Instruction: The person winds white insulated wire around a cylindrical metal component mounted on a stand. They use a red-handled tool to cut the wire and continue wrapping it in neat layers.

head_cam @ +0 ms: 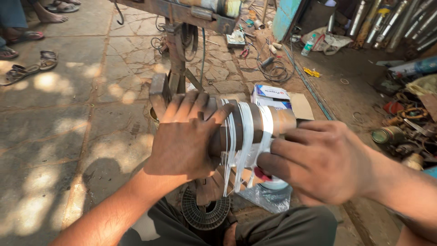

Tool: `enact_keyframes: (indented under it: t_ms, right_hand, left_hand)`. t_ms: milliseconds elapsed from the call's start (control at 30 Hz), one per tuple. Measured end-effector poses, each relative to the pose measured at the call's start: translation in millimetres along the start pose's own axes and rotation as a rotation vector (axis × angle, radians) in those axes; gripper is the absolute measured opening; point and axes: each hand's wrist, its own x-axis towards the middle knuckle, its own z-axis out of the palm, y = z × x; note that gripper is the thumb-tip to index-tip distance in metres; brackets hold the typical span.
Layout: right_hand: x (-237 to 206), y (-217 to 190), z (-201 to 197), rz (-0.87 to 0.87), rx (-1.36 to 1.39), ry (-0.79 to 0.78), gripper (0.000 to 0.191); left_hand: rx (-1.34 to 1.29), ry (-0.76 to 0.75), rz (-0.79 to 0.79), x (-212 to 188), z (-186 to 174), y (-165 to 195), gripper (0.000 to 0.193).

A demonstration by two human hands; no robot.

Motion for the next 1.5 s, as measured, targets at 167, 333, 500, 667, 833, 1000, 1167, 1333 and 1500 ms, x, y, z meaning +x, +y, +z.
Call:
enact_keyframes:
  t_ms: [167, 333, 500, 667, 833, 1000, 1167, 1333, 1500]
  right_hand:
    - [35.1, 79.1, 41.4, 0.209, -0.399, -0.299, 0.037]
    - [47.1, 139.0, 73.0, 0.114, 0.251, 0.071, 0.015]
    - [38.4, 102.7, 39.9, 0.307, 0.421, 0.082, 0.003]
    - [26.5, 62.9, -6.6, -0.291, -0.593, 0.222, 0.019]
    - [32.4, 129.4, 25.5, -0.116, -0.907, 0.124, 0.013]
    - [4.7, 208.2, 188.1, 0.266, 0.184, 0.037, 0.028]
    - [-102.2, 82.4, 401.7, 0.749, 0.552, -0.374, 0.021]
    - [-153.5, -83.6, 418.2, 0.634, 0.920, -0.340, 0.015]
    - [-162.3, -117.5, 273.7, 0.643, 1.099, -0.158, 0.005]
  left_hand:
    - [-0.003, 0.025, -0.024, -3.4, 7.7, -4.4, 0.095]
    - [0.007, -0.028, -0.071, -2.8, 6.7, -21.2, 0.100]
    - [0.057, -0.056, -0.130, 7.0, 4.4, -35.3, 0.103]
    - [0.039, -0.161, -0.200, 21.0, 12.5, -34.3, 0.114]
    - [-0.010, -0.080, -0.081, 15.8, 19.0, -22.4, 0.115]
    - [-0.010, 0.078, 0.124, -4.9, 12.0, -6.1, 0.108]
    - [-0.091, 0.015, 0.096, -17.1, 8.7, -2.2, 0.084]
    - [0.039, 0.063, 0.044, -6.2, 12.7, -15.1, 0.078]
    - [0.098, -0.011, -0.070, 11.3, 16.1, -18.7, 0.080]
